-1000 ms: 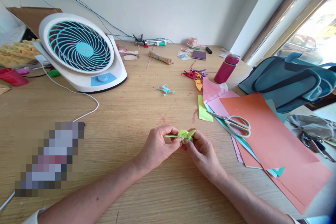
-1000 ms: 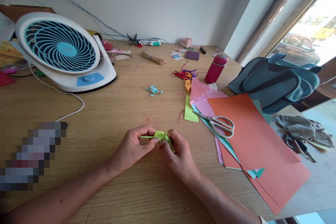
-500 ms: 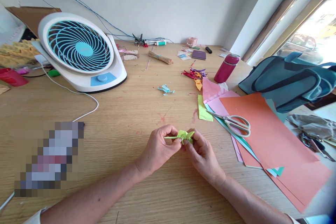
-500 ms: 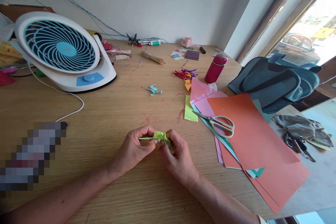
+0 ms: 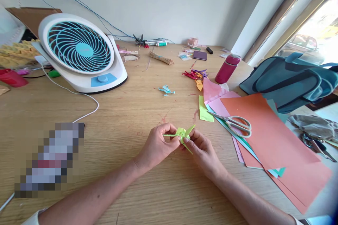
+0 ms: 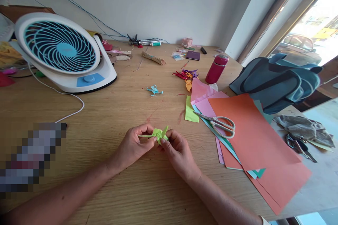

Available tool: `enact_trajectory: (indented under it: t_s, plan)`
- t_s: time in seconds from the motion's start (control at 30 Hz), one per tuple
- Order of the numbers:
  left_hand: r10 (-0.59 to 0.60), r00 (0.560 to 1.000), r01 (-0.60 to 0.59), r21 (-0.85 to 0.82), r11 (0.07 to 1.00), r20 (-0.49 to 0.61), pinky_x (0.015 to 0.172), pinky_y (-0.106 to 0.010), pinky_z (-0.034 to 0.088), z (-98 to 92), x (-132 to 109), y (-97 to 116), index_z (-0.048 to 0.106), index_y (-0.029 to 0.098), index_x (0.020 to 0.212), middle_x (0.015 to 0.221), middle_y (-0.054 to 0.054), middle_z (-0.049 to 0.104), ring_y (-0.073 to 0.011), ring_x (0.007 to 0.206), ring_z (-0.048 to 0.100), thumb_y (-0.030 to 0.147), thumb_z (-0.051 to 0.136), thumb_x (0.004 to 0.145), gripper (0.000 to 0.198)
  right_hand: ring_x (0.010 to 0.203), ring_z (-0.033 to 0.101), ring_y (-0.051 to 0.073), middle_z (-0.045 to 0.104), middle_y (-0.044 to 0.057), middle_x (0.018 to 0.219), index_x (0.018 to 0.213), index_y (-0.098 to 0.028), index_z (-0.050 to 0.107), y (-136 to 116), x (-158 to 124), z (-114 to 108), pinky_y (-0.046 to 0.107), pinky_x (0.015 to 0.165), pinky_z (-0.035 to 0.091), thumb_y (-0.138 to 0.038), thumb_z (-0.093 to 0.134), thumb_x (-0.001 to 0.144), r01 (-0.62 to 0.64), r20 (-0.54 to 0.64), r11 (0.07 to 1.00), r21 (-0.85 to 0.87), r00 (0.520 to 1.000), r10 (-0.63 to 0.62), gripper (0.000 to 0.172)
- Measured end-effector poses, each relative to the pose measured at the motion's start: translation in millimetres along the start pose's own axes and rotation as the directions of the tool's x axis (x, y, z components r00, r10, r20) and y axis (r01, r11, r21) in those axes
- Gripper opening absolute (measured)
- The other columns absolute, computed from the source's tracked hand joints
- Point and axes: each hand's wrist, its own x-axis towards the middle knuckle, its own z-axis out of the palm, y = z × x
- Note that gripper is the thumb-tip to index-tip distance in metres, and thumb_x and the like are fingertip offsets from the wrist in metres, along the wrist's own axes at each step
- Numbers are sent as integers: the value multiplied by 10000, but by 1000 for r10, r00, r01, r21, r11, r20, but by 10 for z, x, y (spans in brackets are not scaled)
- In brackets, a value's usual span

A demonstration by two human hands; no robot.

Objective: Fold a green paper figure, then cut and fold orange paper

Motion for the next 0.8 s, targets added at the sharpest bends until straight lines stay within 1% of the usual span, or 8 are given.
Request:
enact_trajectory:
  t_s: [0.13, 0.2, 0.27, 0.47, 0.57, 0.63, 0.73, 0.8]
  plan:
    - [-90, 990, 116, -259, 959, 109, 651, -255, 536, 20, 7, -11, 610, 150, 765, 730, -1, 658, -139, 658, 642, 228, 614, 812, 91, 716, 519, 134, 582, 3, 778, 866, -194, 615, 27, 1, -17, 269, 701, 424, -401, 629, 914, 2, -2, 999, 32, 1000, -1, 213]
    - [-99, 987, 136, -316, 939, 129, 659, -265, 565, 35, 0, -13, 609, 149, 789, 759, -2, 651, -150, 680, 662, 258, 653, 801, 118, 718, 517, 136, 581, 3, 781, 871, -196, 622, 39, 3, -13, 270, 703, 428, -414, 637, 905, 7, -7, 999, 35, 1000, -6, 221]
    - [-100, 987, 133, -302, 944, 122, 668, -265, 576, 42, -9, -13, 618, 145, 792, 765, -3, 645, -154, 698, 667, 265, 679, 789, 134, 722, 521, 141, 583, 4, 783, 865, -199, 624, 51, 9, -5, 273, 708, 438, -434, 658, 883, -4, -13, 999, 36, 1000, 4, 239]
    - [-76, 996, 82, -146, 986, 45, 662, -238, 560, 26, -17, -14, 644, 138, 765, 755, -22, 670, -150, 705, 650, 237, 666, 789, 104, 729, 552, 155, 579, 6, 787, 829, -205, 595, 61, 30, 4, 289, 718, 476, -476, 701, 832, -79, -24, 996, 41, 996, 81, 291]
    - [-85, 994, 96, -160, 982, 74, 664, -245, 564, 33, -25, -17, 640, 139, 787, 762, -24, 670, -154, 697, 661, 244, 655, 806, 108, 727, 554, 159, 582, 8, 771, 816, -199, 588, 47, 24, -6, 287, 704, 470, -478, 696, 836, -64, -24, 998, -29, 998, 64, 300]
    - [-62, 994, 76, -174, 982, 89, 671, -249, 569, 43, -34, -18, 640, 143, 818, 790, -24, 672, -154, 703, 669, 240, 640, 821, 97, 725, 550, 159, 582, 6, 762, 822, -197, 588, 37, 17, -8, 283, 695, 462, -473, 689, 844, -46, -34, 997, -67, 998, 44, 294]
    - [-12, 998, 20, -135, 991, 63, 661, -229, 555, 53, -47, -8, 645, 151, 807, 789, -16, 667, -144, 697, 664, 215, 630, 817, 67, 720, 536, 152, 576, 2, 759, 824, -197, 584, 22, 10, 3, 279, 687, 454, -469, 680, 852, -30, -40, 997, -77, 999, 27, 290]
    - [-16, 999, 21, -114, 993, 51, 653, -218, 542, 51, -47, 2, 646, 152, 783, 767, -12, 669, -140, 689, 660, 202, 626, 807, 59, 721, 536, 150, 572, -2, 758, 818, -200, 578, 8, 10, 15, 277, 688, 455, -473, 680, 851, -31, -35, 998, -61, 999, 29, 293]
